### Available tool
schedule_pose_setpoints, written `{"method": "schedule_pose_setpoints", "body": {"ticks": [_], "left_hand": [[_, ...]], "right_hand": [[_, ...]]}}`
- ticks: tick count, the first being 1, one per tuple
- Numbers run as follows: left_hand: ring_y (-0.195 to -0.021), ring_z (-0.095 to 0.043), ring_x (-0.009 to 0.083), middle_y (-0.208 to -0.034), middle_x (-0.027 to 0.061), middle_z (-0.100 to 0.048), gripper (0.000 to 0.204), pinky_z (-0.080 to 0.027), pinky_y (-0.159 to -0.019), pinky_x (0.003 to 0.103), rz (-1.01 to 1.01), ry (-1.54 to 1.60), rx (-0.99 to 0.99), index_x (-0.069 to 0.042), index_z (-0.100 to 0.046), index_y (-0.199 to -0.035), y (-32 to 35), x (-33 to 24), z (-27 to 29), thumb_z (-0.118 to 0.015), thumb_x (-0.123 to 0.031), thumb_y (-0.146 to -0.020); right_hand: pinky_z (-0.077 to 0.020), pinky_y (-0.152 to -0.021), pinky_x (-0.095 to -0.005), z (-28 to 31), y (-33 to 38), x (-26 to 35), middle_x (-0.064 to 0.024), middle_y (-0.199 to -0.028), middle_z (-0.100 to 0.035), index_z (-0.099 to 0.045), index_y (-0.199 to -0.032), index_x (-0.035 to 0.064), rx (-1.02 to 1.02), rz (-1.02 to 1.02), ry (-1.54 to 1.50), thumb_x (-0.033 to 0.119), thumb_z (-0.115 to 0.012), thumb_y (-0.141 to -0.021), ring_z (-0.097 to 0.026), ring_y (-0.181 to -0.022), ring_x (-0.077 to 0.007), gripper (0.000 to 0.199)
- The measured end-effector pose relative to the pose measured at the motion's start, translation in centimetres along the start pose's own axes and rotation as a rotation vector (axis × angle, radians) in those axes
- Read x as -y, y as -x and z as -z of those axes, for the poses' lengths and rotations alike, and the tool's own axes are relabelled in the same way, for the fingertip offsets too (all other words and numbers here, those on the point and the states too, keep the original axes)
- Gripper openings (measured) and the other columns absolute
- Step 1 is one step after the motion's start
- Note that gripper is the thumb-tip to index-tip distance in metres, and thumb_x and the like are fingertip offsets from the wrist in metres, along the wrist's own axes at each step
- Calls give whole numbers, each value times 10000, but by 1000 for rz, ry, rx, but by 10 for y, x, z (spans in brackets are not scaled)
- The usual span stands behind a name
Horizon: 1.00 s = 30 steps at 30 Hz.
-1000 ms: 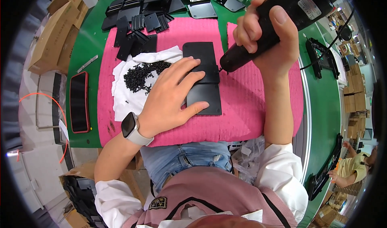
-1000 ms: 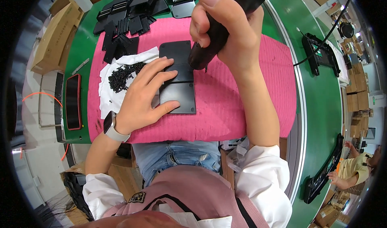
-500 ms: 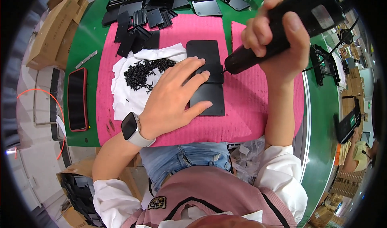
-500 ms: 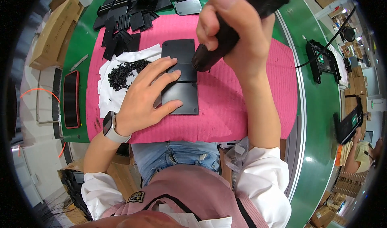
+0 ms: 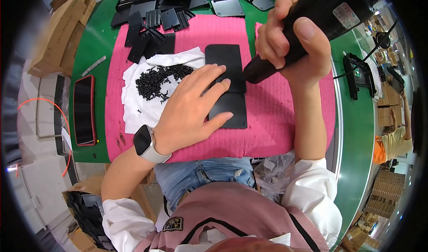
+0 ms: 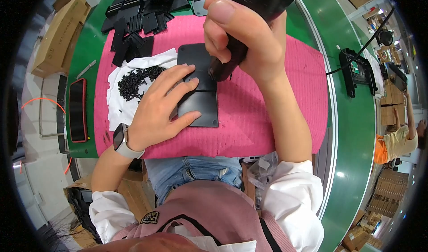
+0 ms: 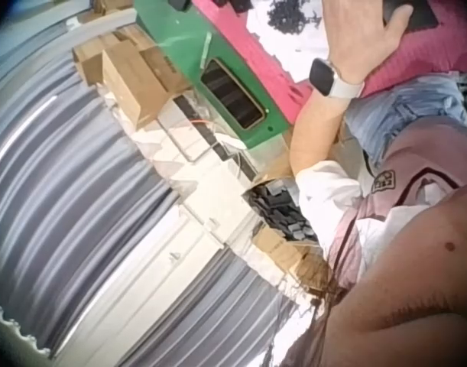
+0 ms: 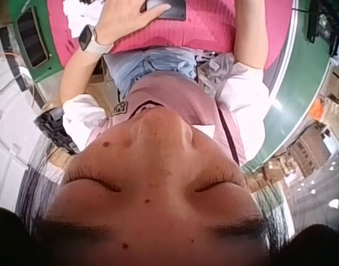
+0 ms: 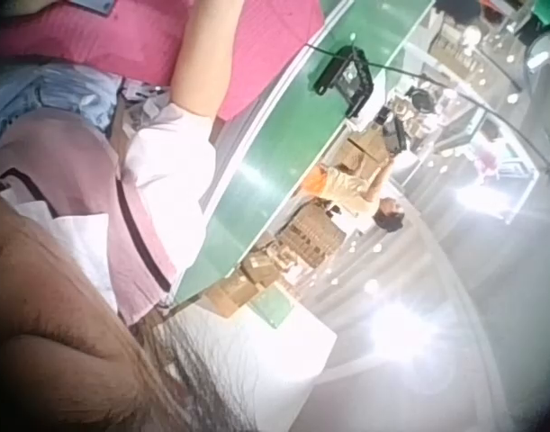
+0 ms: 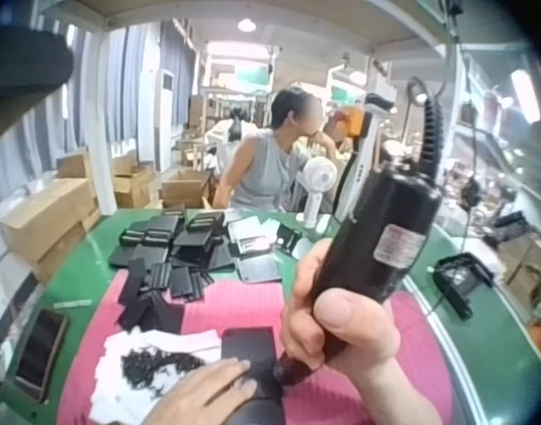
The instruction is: Assembling plastic components using an electric screwdriver and small screws.
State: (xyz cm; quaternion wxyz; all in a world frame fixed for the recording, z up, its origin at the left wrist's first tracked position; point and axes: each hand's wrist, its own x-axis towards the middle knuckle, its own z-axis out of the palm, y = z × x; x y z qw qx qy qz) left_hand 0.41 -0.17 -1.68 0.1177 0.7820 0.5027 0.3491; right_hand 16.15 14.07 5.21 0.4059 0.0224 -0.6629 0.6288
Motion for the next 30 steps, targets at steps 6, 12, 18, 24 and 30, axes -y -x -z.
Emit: {"method": "schedule_pose_setpoints", "body": {"ticks": [6,12,18,24,30], "left_hand": [[-1197,-453,388,-1285,185,-484,481,-389,-993,442,-1,-24,-1,11,-557,-1123,1,0,-2,-731,-159,-707],[-1167,-448,401,-1232,242,-464,642,-379,-981,455,-120,-167,-2,65,-506,-1089,2,-4,2,-735,-370,-676],[-1091,-454,358,-1139,257,-473,822,-422,-834,401,-76,-289,38,72,-495,-1023,10,-15,-5,-802,-482,-499],[-932,-564,324,-968,244,-587,384,-454,-702,358,-199,-477,-251,47,-536,-895,15,-10,-16,-637,-263,-692],[-672,-567,216,-672,97,-479,203,-434,-474,311,-207,-145,-751,-6,-496,-747,6,-17,3,-583,-181,-690]], "right_hand": [[-344,-414,-264,-7,2,2,-27,-567,-441,-471,-982,35,11,-33,-21,274,-510,-860,-373,-382,-114,271],[-303,-403,-249,-27,10,9,-4,-555,-404,-449,-1001,42,-92,-68,146,284,-613,-841,-354,-403,-104,334],[-358,-477,-208,6,32,46,-50,-753,-464,-383,-1277,7,-295,-96,48,210,-568,-889,-395,-527,-97,475],[-410,-557,-228,80,100,42,-36,-872,-540,-426,-1284,-7,-495,-553,818,157,-646,-860,-515,-642,-90,506],[-404,-961,-402,35,99,25,-187,-1332,-448,-412,-1355,22,-165,104,1995,302,-679,-841,-477,-1183,-329,643]]}}
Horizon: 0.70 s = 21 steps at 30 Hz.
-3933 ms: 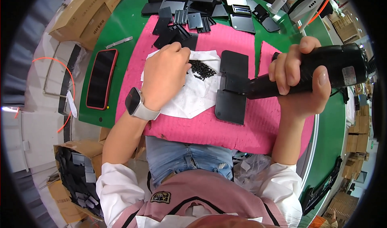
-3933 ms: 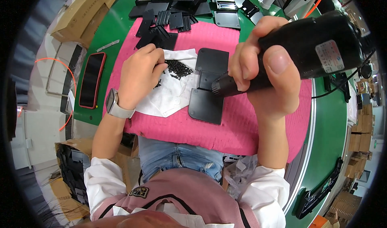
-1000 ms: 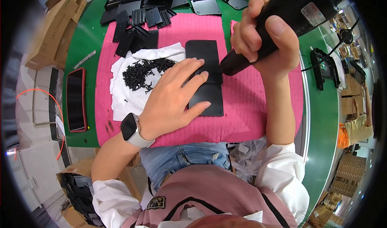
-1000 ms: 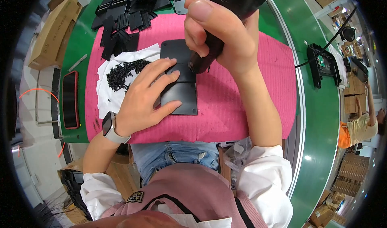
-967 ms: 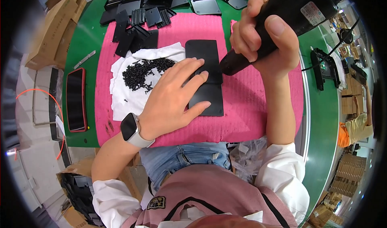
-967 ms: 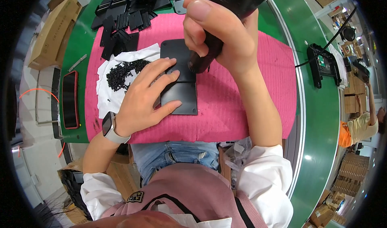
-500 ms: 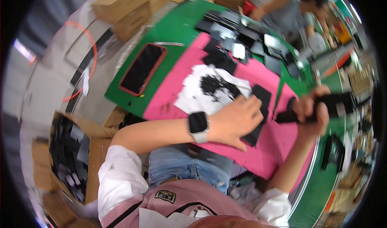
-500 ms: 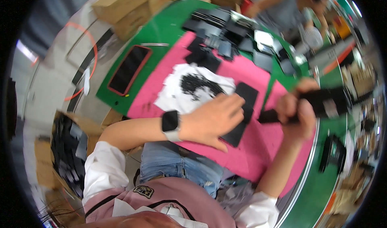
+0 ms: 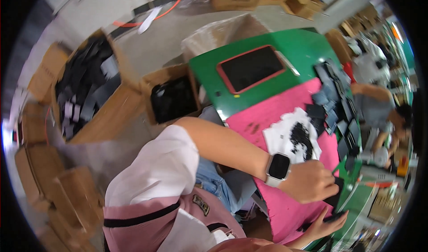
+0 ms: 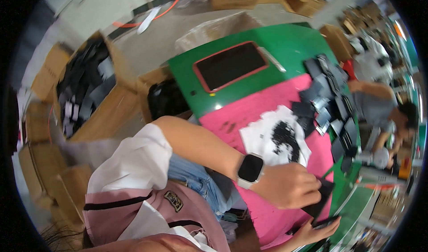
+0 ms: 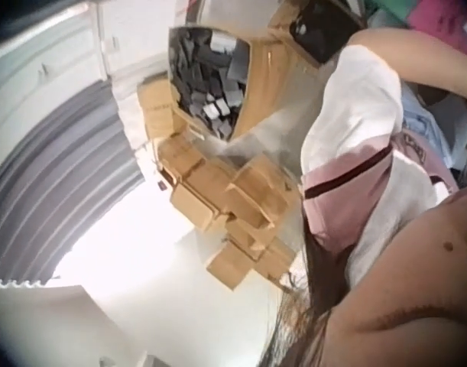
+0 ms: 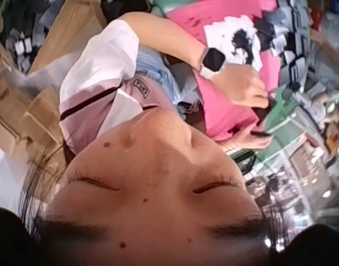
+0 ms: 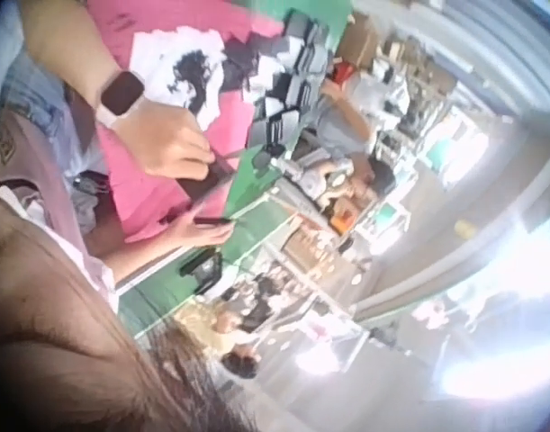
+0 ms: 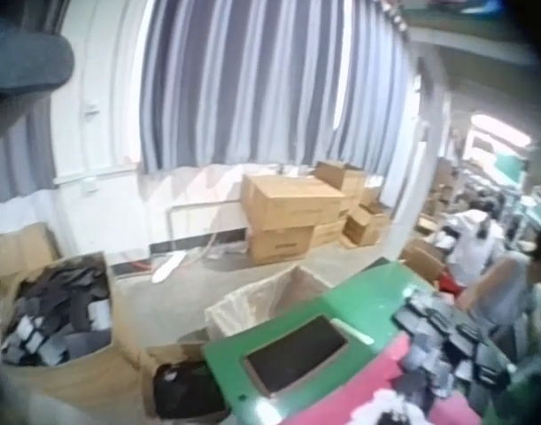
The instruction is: Assembling plastic components using an electric screwdriver and small screws.
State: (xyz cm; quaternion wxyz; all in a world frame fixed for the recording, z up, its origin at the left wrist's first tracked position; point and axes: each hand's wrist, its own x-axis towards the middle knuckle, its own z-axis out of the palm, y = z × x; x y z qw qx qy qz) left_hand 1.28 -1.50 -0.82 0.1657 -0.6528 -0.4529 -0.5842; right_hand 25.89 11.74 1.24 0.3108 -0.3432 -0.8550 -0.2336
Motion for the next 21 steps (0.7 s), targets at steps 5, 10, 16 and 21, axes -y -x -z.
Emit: {"method": "schedule_pose_setpoints", "body": {"ticks": [5,10,16,21], "left_hand": [[-495,-554,339,-552,143,-516,206,-399,-420,423,431,279,-209,20,-464,-776,-11,-8,23,-603,-114,-704],[-545,-568,358,-665,168,-546,317,-420,-455,432,622,350,-134,39,-443,-945,-15,9,50,-576,-191,-773],[-935,-519,392,-1064,232,-433,783,-441,-657,457,397,175,-390,93,-415,-1067,-22,17,65,-670,-457,-570],[-698,-591,401,-856,228,-564,804,-464,-556,456,608,415,-413,93,-399,-1085,-27,37,96,-684,-527,-659]], "right_hand": [[-471,-878,-441,1,-15,136,-183,-1254,-488,-490,-1240,5,-253,366,-335,208,-743,-790,-514,-1143,-355,555],[-485,-840,-439,-5,-58,177,-176,-1158,-557,-542,-1151,-22,-273,374,-350,171,-729,-799,-573,-1041,-354,443],[-494,-832,-432,-15,-82,177,-198,-1139,-552,-519,-1144,-62,-183,332,-496,184,-695,-821,-573,-1013,-353,442],[-501,-825,-425,-15,-93,174,-216,-1123,-547,-500,-1137,-95,28,222,-722,196,-667,-840,-574,-989,-351,448]]}}
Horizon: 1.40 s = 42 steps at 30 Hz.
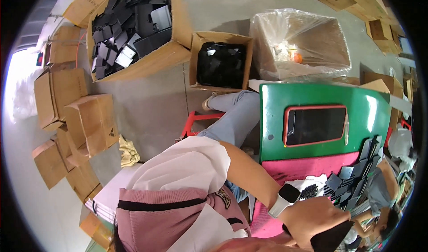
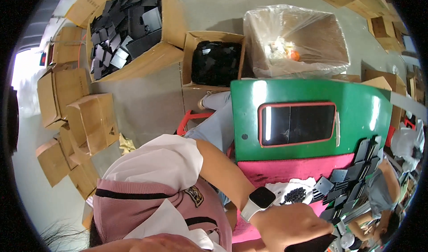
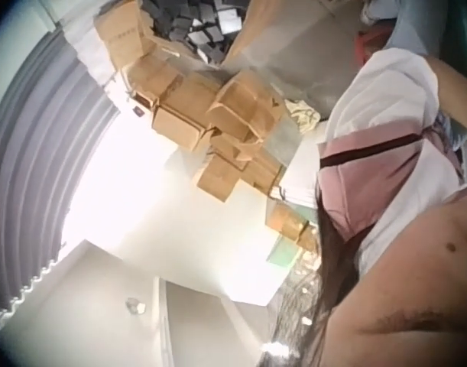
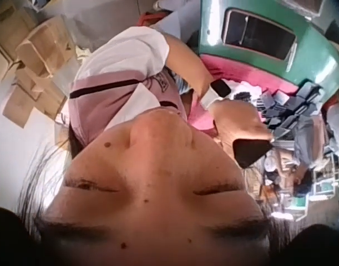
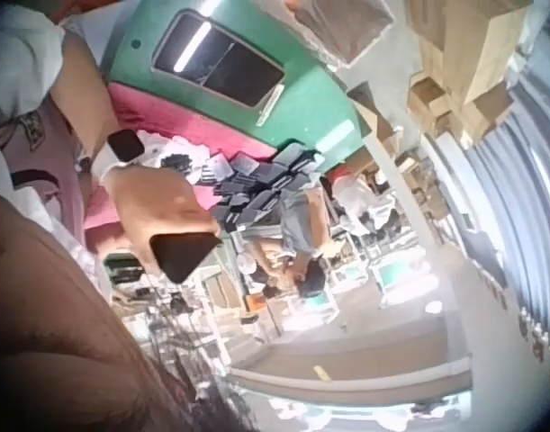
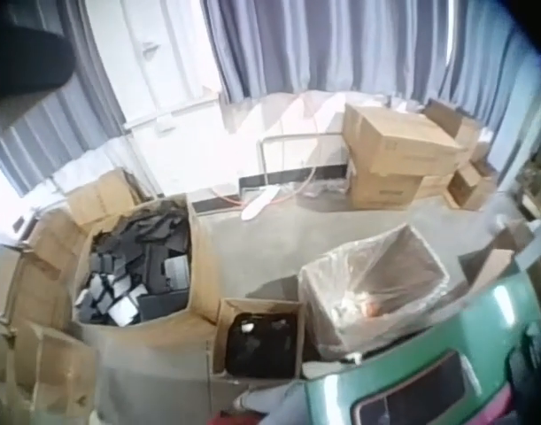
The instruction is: Assembling plastic components using an electric screwdriver and small screws.
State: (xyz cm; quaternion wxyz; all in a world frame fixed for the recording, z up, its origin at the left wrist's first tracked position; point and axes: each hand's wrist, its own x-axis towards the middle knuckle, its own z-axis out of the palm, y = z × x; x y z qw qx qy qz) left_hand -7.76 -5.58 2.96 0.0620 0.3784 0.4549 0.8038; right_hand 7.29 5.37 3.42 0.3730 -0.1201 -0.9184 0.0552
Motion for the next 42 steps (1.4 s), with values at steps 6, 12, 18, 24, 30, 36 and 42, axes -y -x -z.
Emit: {"method": "schedule_pose_setpoints", "body": {"ticks": [6,12,18,24,30,36,42], "left_hand": [[-628,-576,396,-735,163,-564,819,-441,-537,436,275,-78,-72,30,-412,-932,-29,-14,57,-822,-462,-422],[-689,-617,369,-745,189,-596,713,-470,-574,406,559,-130,-248,0,-475,-928,-6,-51,116,-802,-515,-559],[-765,-652,258,-824,189,-626,645,-500,-682,346,909,-318,-566,41,-539,-1015,128,-102,96,-802,-408,-634],[-782,-570,113,-852,58,-620,458,-481,-709,280,1080,1,-1075,12,-547,-1004,222,-124,18,-796,-231,-706],[-714,-586,96,-776,56,-637,412,-487,-660,266,1004,-161,-856,20,-562,-931,250,-129,41,-808,-217,-700],[-732,-666,175,-786,116,-666,503,-507,-647,294,1050,-251,-863,15,-563,-934,265,-179,145,-835,-295,-648],[-719,-664,203,-761,135,-648,532,-500,-650,315,924,-514,-1117,16,-533,-920,270,-272,229,-818,-354,-665]], "right_hand": [[-493,-787,-399,-5,-27,34,-196,-1080,-555,-499,-1113,-87,277,-497,-618,288,-711,-792,-580,-938,-300,537],[-457,-837,-334,-38,-62,94,-107,-1027,-573,-543,-1039,-29,549,-781,-942,330,-774,-713,-558,-931,-202,537],[-477,-757,-277,-38,-35,121,-78,-880,-643,-601,-1036,-39,1586,-532,-1051,36,-724,-699,-607,-834,-130,367],[-485,-678,-268,0,50,119,-60,-805,-620,-587,-894,-4,1723,-420,-1176,106,-757,-727,-599,-728,-129,263],[-457,-721,-262,-6,84,131,-55,-864,-630,-616,-938,-20,1660,-741,-1357,175,-697,-790,-575,-786,-110,258],[-428,-596,-274,-35,75,217,-68,-709,-617,-650,-854,-48,1638,-776,-1258,296,-480,-935,-544,-630,-127,392],[-472,-668,-243,-53,29,332,-96,-875,-668,-631,-1017,-36,1571,-615,-977,139,-475,-954,-597,-717,-118,243]]}}
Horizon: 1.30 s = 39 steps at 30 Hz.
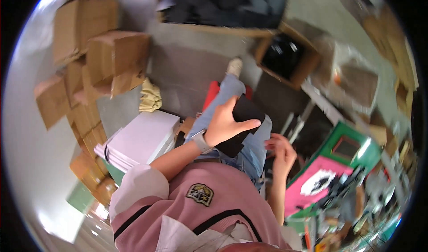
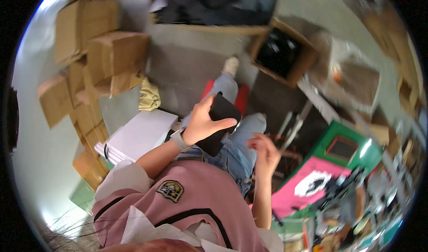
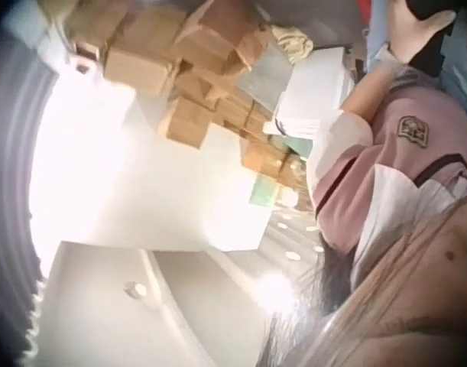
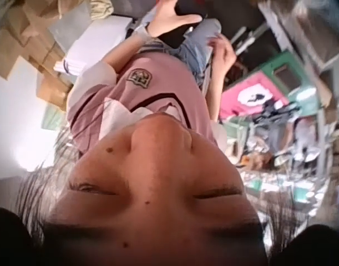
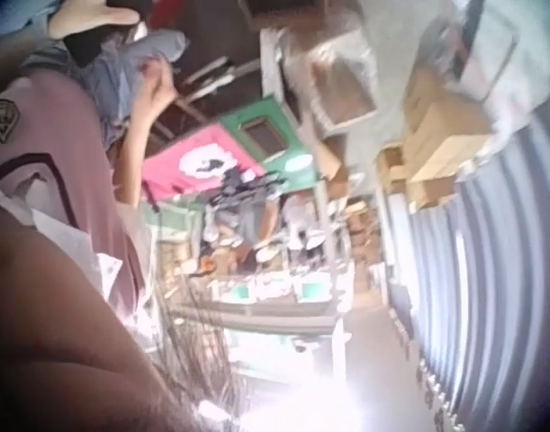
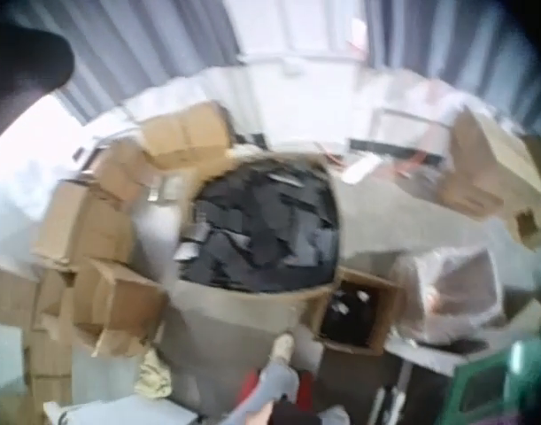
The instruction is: Assembling plastic components using an electric screwdriver and small screws.
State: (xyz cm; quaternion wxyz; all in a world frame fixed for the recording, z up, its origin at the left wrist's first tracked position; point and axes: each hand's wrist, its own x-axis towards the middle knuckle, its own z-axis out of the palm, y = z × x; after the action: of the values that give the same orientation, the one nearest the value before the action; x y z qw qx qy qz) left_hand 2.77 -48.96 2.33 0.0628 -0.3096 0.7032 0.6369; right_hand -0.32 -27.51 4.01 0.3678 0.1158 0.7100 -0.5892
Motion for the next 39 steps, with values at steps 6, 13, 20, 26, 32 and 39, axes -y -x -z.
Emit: {"method": "schedule_pose_setpoints", "body": {"ticks": [6,13,20,26,32,39], "left_hand": [[-674,-646,228,-720,154,-615,544,-483,-610,332,-68,132,-259,28,-511,-885,15,-27,44,-793,-392,-685],[-743,-641,283,-802,199,-628,558,-488,-683,359,-85,167,-532,37,-555,-953,35,-37,47,-776,-400,-687],[-724,-607,179,-793,152,-628,551,-487,-657,323,-93,226,-734,67,-560,-948,77,-37,28,-782,-371,-697],[-740,-579,123,-769,108,-619,505,-488,-673,292,-157,482,-914,54,-561,-933,105,-15,40,-794,-325,-694],[-712,-580,129,-767,85,-627,404,-486,-676,292,12,449,-1187,28,-579,-907,117,20,73,-780,-261,-709],[-736,-584,110,-837,56,-650,334,-482,-680,267,6,597,-1131,20,-595,-936,100,52,140,-762,-193,-741]], "right_hand": [[-463,-711,-240,-42,-41,50,-67,-932,-634,-573,-1120,-7,375,44,122,252,-601,-894,-584,-808,-116,345],[-489,-716,-288,-67,-48,73,-83,-956,-610,-539,-1141,-8,862,21,152,193,-717,-754,-589,-883,-151,471],[-490,-798,-345,-69,-64,103,-75,-1008,-603,-530,-1169,-6,1226,-288,150,220,-638,-746,-587,-938,-193,492],[-469,-802,-306,-123,-70,109,-89,-917,-629,-585,-1062,-44,1402,-281,340,146,-557,-782,-598,-854,-168,340],[-428,-570,-248,-204,-67,130,-36,-675,-582,-630,-1052,-62,1560,-109,774,113,-553,-838,-529,-604,-104,287],[-515,-675,-365,-274,-85,112,-133,-824,-666,-634,-1010,24,1311,888,1164,209,-600,-807,-656,-769,-278,277]]}}
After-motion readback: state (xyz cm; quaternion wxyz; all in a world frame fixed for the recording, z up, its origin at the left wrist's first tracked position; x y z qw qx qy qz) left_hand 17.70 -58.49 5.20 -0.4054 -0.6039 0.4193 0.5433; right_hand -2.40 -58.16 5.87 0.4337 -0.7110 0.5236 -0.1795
